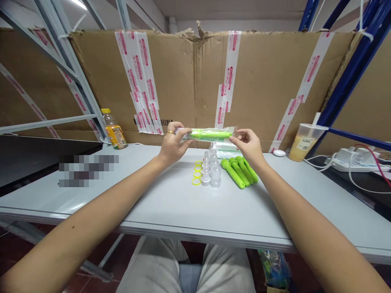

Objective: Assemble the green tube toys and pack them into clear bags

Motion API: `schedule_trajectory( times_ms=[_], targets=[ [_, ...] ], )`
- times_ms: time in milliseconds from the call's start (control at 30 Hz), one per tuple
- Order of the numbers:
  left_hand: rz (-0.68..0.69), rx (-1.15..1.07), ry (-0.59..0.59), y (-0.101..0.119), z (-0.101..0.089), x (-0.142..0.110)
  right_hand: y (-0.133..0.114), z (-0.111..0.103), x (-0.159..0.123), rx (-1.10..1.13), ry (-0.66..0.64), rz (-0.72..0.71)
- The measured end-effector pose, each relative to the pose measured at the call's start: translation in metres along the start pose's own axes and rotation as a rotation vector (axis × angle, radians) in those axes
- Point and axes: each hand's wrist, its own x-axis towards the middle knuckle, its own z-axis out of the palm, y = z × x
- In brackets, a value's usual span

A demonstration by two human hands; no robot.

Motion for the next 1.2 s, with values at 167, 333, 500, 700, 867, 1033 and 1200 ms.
schedule_trajectory(
  times_ms=[167, 333, 500, 700, 867, 1033, 1200],
  targets=[
    [0.049, 0.003, 0.015, 0.014, -0.005, 0.003, -0.004, -0.011, 0.003, 0.051, -0.137, 0.006],
    [0.034, -0.013, 0.009, 0.017, -0.002, 0.002, -0.003, -0.006, -0.001, 0.331, -0.285, 0.113],
    [-0.016, -0.014, -0.022, 0.015, 0.002, 0.001, -0.002, -0.003, 0.0, 0.313, -0.196, 0.139],
    [-0.079, -0.06, -0.132, 0.02, -0.002, 0.0, -0.005, -0.006, 0.001, 0.249, -0.167, 0.124],
    [-0.031, -0.072, -0.136, 0.022, -0.004, 0.001, -0.006, -0.006, 0.001, 0.318, -0.147, 0.127],
    [0.023, -0.103, -0.102, 0.021, -0.002, 0.0, -0.007, -0.007, 0.002, 0.436, -0.109, 0.142],
    [0.031, -0.098, -0.103, 0.022, -0.004, 0.0, -0.007, -0.008, 0.003, 0.498, -0.111, 0.151]
  ],
)
